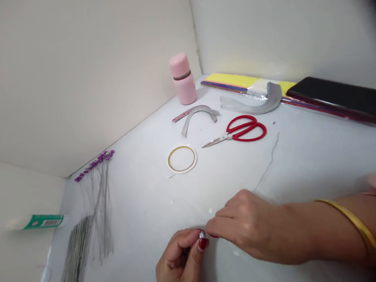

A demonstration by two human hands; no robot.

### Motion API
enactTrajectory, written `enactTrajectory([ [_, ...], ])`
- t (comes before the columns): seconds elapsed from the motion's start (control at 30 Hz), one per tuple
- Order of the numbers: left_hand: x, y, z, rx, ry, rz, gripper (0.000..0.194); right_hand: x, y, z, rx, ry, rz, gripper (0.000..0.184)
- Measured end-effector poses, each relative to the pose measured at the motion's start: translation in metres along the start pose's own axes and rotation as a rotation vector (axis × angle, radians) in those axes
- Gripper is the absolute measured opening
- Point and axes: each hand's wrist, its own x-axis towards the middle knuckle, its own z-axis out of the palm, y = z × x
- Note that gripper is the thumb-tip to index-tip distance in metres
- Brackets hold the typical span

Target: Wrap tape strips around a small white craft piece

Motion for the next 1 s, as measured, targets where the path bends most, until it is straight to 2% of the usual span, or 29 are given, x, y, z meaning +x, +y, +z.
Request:
enactTrajectory([
  [0.27, 0.0032, -0.0014, -0.0015, -0.002, -0.008, -0.071, 0.010, 0.0025, -0.0011, 0.0011, -0.003, -0.030, 0.013, 0.016],
  [0.47, 0.0039, -0.0006, -0.0027, 0.012, -0.009, -0.062, 0.012, 0.0043, -0.0033, -0.0020, -0.019, -0.041, 0.065, 0.010],
  [0.63, 0.0024, 0.0023, 0.0005, -0.009, 0.009, -0.074, 0.013, 0.0031, -0.0040, -0.0071, -0.029, -0.062, 0.057, 0.020],
  [1.0, 0.0025, -0.0002, -0.0003, -0.031, -0.029, -0.129, 0.014, 0.0016, -0.0018, 0.0019, -0.021, -0.033, 0.028, 0.018],
])
